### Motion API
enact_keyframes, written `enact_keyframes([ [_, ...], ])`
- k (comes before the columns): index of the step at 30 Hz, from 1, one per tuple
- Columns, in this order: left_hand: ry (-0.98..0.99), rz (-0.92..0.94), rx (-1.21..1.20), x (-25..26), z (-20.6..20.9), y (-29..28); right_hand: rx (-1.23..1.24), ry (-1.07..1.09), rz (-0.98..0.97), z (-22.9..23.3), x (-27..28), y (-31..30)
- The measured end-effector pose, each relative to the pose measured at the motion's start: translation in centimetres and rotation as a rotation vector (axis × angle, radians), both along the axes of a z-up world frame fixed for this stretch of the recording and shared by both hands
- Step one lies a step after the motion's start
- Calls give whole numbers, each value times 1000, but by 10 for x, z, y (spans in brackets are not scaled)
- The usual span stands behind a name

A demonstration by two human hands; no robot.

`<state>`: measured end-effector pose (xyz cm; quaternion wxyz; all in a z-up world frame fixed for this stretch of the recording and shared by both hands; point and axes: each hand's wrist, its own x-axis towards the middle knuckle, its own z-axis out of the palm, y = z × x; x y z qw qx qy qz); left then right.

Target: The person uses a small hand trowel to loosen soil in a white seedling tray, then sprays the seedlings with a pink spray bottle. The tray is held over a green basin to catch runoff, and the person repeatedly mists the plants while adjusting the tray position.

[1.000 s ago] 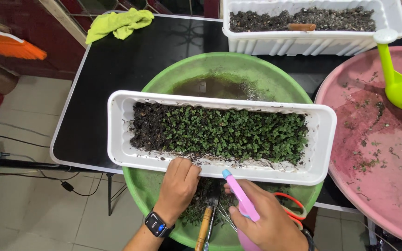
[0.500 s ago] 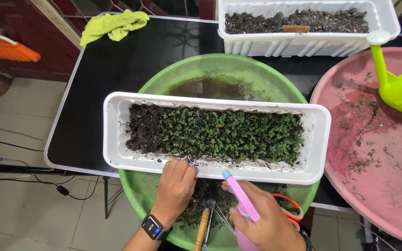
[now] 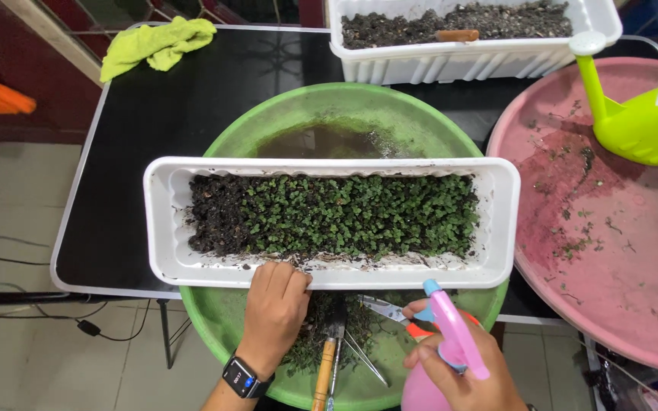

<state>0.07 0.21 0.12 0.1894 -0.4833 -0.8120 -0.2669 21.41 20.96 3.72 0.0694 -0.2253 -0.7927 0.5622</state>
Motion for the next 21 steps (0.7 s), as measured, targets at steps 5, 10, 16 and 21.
enact_keyframes([
  [5,11,2,-2,0,-1,0,107,32,-11,-1,15,0],
  [10,31,3,-5,-1,-4,-1,12,-2,-55,-7,27,6],
  [16,27,17,-25,-2,-9,-1,-24,-39,-118,-18,30,8],
  [21,34,52,-42,-2,-21,-4,-143,-160,-196,-7,26,1],
])
